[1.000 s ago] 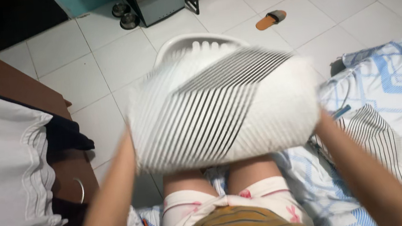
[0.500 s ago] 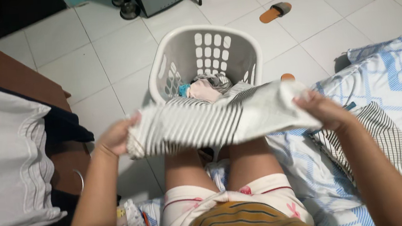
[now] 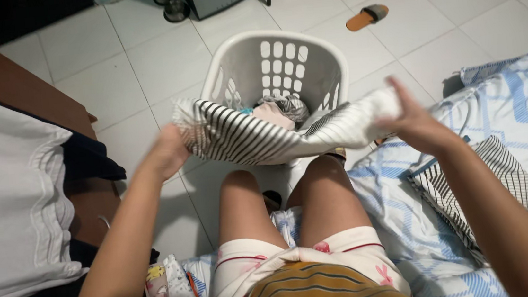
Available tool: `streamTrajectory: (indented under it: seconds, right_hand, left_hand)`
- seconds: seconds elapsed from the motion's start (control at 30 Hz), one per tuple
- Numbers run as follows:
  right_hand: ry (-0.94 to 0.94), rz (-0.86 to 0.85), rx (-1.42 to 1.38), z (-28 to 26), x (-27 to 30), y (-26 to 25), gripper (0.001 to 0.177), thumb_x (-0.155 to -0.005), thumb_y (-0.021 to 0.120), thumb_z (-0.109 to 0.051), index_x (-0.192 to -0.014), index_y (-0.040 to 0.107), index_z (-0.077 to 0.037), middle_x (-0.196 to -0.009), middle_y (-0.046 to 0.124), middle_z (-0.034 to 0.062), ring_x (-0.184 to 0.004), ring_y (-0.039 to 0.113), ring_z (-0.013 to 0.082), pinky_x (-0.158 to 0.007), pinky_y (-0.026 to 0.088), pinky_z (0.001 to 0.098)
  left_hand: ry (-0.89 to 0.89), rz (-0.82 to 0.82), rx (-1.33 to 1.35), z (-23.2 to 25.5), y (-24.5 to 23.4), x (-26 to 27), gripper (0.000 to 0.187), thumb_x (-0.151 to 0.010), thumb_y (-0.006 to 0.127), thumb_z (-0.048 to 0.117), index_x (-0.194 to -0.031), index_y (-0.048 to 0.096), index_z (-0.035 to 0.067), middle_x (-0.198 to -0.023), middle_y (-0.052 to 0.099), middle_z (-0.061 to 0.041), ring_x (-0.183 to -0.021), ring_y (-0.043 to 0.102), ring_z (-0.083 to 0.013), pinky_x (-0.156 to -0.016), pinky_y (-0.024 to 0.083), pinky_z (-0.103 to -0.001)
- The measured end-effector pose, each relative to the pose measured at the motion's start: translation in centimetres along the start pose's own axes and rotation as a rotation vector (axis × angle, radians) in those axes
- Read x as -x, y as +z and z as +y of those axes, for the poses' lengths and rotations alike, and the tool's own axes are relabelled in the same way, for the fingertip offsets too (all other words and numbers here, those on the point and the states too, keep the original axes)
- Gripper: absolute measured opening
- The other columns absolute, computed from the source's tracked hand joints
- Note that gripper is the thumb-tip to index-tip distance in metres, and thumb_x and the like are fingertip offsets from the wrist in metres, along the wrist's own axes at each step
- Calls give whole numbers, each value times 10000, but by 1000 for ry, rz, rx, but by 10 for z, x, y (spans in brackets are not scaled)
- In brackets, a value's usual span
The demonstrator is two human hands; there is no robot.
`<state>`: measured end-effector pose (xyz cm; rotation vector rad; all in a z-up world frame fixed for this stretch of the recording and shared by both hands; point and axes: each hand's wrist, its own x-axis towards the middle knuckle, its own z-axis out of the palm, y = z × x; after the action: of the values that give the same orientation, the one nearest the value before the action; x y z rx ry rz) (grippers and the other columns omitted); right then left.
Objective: The person sits on the floor and folds clothes taken from a white laundry basket. They unfold and fold a black garment, then a striped shirt, and finally a white towel with blue and yellow stripes, placing each folded item on the bed beside them.
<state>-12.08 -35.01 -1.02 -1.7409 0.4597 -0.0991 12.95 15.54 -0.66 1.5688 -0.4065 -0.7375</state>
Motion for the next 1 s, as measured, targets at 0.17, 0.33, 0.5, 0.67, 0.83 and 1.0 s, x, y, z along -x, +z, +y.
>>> streamTrajectory:
  seconds: [0.17, 0.33, 0.5, 0.67, 0.83, 1.0]
  right_hand:
    - [-383, 265, 214, -67, -50, -2, 908, -920, 753, -90, -1639, 198, -93, -1597, 357, 242, -1380, 470, 337, -1073, 491, 423]
    - [-592, 163, -176, -131, -35, -21, 586, -1076, 722, -44, -1587, 440, 6, -1461, 558, 267, -1239, 696, 297, -1110, 594, 402]
    - [-447, 256, 187, -95, 24, -31, 468, -1075, 662, -88, -1514, 519, -9, -1187, 651, 213, -926, 710, 224, -736, 623, 321]
    - [70, -63, 637, 24, 74, 31, 591, -887, 719, -214, -1450, 555, -142, -1070, 760, 99, -667, 657, 132, -621, 573, 300]
    - [388, -218, 447, 52, 122, 52, 559, -901, 734, -196, -1450, 626, -212, -1038, 748, 229, -613, 535, 134, -577, 520, 319]
    - [338, -165, 498, 25, 106, 42, 574, -877, 742, -237, -1429, 586, -254, -1257, 718, 36, -619, 587, 158, -599, 575, 314]
  left_hand:
    - [29, 478, -369, 49, -9, -43, 308, -910, 822, 293, -998, 695, 27, -896, 714, -81, -762, 620, -148, -650, 474, -312]
    - [481, 471, 115, 137, -4, -16, 186, -1025, 752, 159, -952, 703, -5, -847, 705, -18, -702, 620, -74, -590, 497, -228]
    - [280, 628, -81, 100, -2, 38, 185, -1012, 733, 198, -963, 704, 23, -858, 711, -24, -716, 618, -94, -620, 497, -277]
    - [-315, 295, -803, -56, 18, 64, 528, -891, 698, 499, -922, 783, -21, -797, 749, -228, -759, 752, -314, -748, 574, -415]
    - [-469, 226, -833, -113, 12, 77, 615, -880, 669, 571, -892, 783, -33, -753, 752, -222, -732, 757, -328, -744, 579, -412]
    - [-293, 254, -647, -76, 8, 67, 417, -838, 744, 406, -918, 782, -1, -767, 768, -153, -721, 728, -226, -710, 564, -389]
